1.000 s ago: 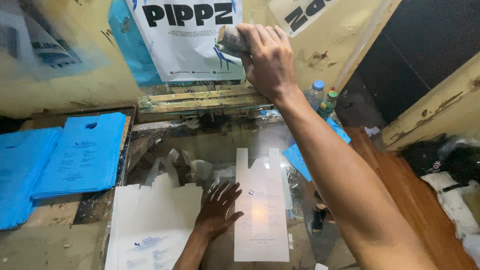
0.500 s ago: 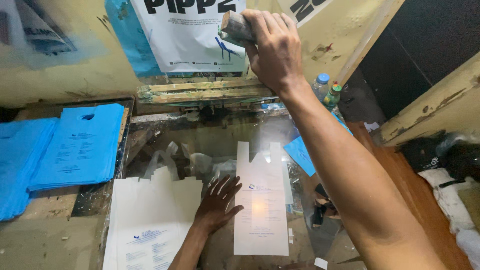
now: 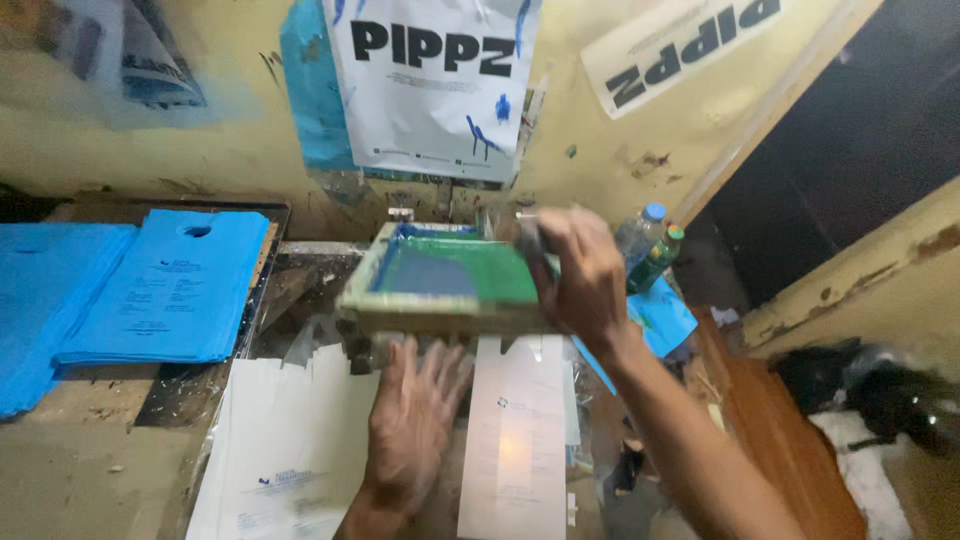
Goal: The person performs screen printing on white plastic bags using a squeegee and green ink. They repeatedly pull the squeegee across a screen frame to transfer the design onto the bags, then lift the frame and move the printed bag aside to prepare the next one.
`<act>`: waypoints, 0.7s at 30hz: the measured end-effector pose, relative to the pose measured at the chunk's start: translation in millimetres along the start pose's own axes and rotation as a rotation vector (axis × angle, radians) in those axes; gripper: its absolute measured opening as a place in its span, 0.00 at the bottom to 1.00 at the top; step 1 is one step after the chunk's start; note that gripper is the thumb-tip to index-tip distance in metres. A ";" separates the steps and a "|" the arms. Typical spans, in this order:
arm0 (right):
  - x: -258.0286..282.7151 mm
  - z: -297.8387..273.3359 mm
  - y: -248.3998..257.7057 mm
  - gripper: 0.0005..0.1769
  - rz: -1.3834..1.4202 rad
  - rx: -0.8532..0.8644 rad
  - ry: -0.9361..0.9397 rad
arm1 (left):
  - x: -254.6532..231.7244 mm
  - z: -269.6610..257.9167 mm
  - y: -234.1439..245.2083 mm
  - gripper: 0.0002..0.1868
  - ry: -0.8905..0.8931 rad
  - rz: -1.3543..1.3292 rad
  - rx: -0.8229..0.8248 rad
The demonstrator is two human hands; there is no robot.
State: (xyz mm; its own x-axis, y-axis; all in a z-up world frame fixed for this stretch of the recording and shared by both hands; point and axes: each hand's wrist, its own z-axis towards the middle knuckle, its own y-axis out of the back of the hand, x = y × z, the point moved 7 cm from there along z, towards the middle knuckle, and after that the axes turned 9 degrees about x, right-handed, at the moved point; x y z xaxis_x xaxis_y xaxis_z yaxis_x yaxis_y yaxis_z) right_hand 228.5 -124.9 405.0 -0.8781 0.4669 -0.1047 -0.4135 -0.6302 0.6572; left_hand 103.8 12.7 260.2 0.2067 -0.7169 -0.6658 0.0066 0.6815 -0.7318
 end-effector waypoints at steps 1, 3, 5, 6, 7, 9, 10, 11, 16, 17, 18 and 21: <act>1.0 -25.2 -9.2 0.12 0.042 0.083 -0.057 | 20.2 -12.6 22.9 0.59 0.169 -0.158 -0.223; -12.2 -57.8 -32.6 0.19 0.084 0.172 -0.077 | 65.8 -32.2 55.5 0.62 0.319 -0.347 -0.432; -57.4 -95.5 -74.5 0.25 0.184 0.402 -0.491 | 112.5 -66.2 108.7 0.37 0.425 -0.161 -0.805; -61.9 -107.1 -88.9 0.25 0.183 0.399 -0.503 | 127.2 -76.9 123.4 0.37 0.434 -0.152 -0.802; -58.6 -120.0 -115.4 0.26 0.154 0.597 -0.404 | 136.1 -86.8 140.7 0.28 0.405 -0.029 -0.810; -52.1 -146.9 -149.6 0.28 0.119 0.788 -0.307 | 141.0 -95.7 161.7 0.21 0.375 0.096 -0.805; -46.3 -158.4 -162.3 0.27 0.043 0.837 -0.257 | 144.7 -102.0 166.3 0.24 0.471 0.094 -0.838; -40.3 -170.6 -175.6 0.27 -0.034 0.885 -0.207 | 148.2 -109.1 171.2 0.26 0.567 0.091 -0.869; -31.7 -181.0 -194.6 0.22 -0.079 0.813 -0.140 | 160.3 -114.7 192.6 0.23 0.524 0.059 -0.809; -31.6 -184.0 -199.7 0.21 -0.055 0.845 -0.124 | 165.9 -114.9 200.2 0.22 0.482 0.067 -0.776; -23.9 -180.6 -186.7 0.21 -0.052 0.847 -0.125 | 167.2 -116.2 202.0 0.22 0.484 0.066 -0.778; 3.6 -184.8 -161.5 0.19 0.128 0.951 -0.114 | 164.0 -116.1 202.1 0.21 0.472 0.052 -0.761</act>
State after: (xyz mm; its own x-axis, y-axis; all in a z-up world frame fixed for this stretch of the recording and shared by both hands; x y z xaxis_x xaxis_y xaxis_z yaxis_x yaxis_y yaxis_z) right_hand 247.6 -136.1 160.6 -0.8535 0.5187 0.0495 0.0954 0.0622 0.9935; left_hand 25.5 15.7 -13.8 -0.2366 -0.7879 -0.5686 -0.6764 0.5537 -0.4857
